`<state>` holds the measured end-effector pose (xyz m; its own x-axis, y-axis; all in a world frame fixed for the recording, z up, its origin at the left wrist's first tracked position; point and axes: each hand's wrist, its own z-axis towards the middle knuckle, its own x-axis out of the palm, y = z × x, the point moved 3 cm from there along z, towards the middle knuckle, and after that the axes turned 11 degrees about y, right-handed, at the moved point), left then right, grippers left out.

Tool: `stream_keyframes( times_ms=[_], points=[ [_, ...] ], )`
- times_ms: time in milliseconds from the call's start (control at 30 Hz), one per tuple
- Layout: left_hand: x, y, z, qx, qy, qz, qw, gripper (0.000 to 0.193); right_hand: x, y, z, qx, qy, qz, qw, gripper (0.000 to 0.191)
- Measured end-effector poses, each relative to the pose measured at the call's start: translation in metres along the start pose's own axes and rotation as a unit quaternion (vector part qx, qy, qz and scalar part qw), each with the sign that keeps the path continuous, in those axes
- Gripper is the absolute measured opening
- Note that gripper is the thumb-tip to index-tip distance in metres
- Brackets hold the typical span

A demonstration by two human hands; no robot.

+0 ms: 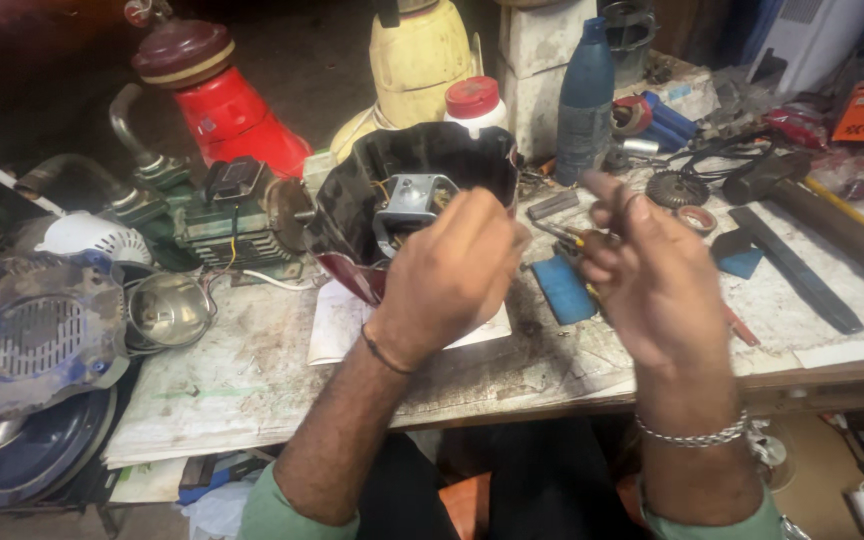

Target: The person repairs a small electric mixer at a workbench. They strip and twist the ends of the appliance's wires together by hand, then use yellow-handled pliers to crimp and secure the connections, and finally lift and reposition the mixer housing on the bench.

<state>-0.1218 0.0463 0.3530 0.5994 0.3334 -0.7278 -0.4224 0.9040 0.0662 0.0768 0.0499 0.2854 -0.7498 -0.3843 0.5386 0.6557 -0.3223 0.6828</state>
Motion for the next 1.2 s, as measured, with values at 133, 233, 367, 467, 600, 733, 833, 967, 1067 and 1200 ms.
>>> stream_keyframes(
  times_ms=[133,233,367,467,600,733,833,967,1067,1200],
  points=[
    [-0.007,0.006,0.004,-0.082,0.012,-0.128,0.988,0.01,0.012,-0.028,0.003,-0.03,0.055,-0.098,0.993,0.059],
    [-0.007,0.018,0.008,-0.132,0.065,-0.267,0.952,0.008,0.017,-0.047,0.006,-0.025,0.066,-0.111,0.991,0.061],
    [-0.006,0.024,0.008,-0.138,0.115,-0.288,0.941,0.009,0.022,-0.056,0.004,-0.004,0.037,-0.109,0.993,0.053],
    [-0.002,0.027,0.007,-0.144,0.141,-0.308,0.93,0.009,0.027,-0.053,0.0,-0.044,0.052,-0.127,0.99,0.047],
    [-0.001,0.031,0.004,-0.14,0.152,-0.323,0.924,0.008,0.029,-0.052,-0.003,-0.049,0.05,-0.183,0.981,0.045],
    [0.001,0.033,0.003,-0.142,0.158,-0.335,0.918,0.007,0.03,-0.052,-0.005,-0.054,0.041,-0.182,0.981,0.044],
    [0.002,0.033,0.003,-0.144,0.157,-0.338,0.916,0.008,0.03,-0.051,-0.005,-0.069,0.04,-0.15,0.985,0.043],
    [0.002,0.032,0.003,-0.142,0.156,-0.338,0.917,0.009,0.028,-0.048,-0.007,-0.069,0.046,-0.138,0.987,0.042],
    [0.004,0.034,0.003,-0.156,0.167,-0.339,0.913,0.009,0.023,-0.045,-0.006,-0.069,0.046,-0.113,0.99,0.042],
    [0.007,0.038,0.001,-0.191,0.171,-0.369,0.893,0.008,0.015,-0.034,-0.006,-0.088,0.039,-0.087,0.992,0.041]
  ],
)
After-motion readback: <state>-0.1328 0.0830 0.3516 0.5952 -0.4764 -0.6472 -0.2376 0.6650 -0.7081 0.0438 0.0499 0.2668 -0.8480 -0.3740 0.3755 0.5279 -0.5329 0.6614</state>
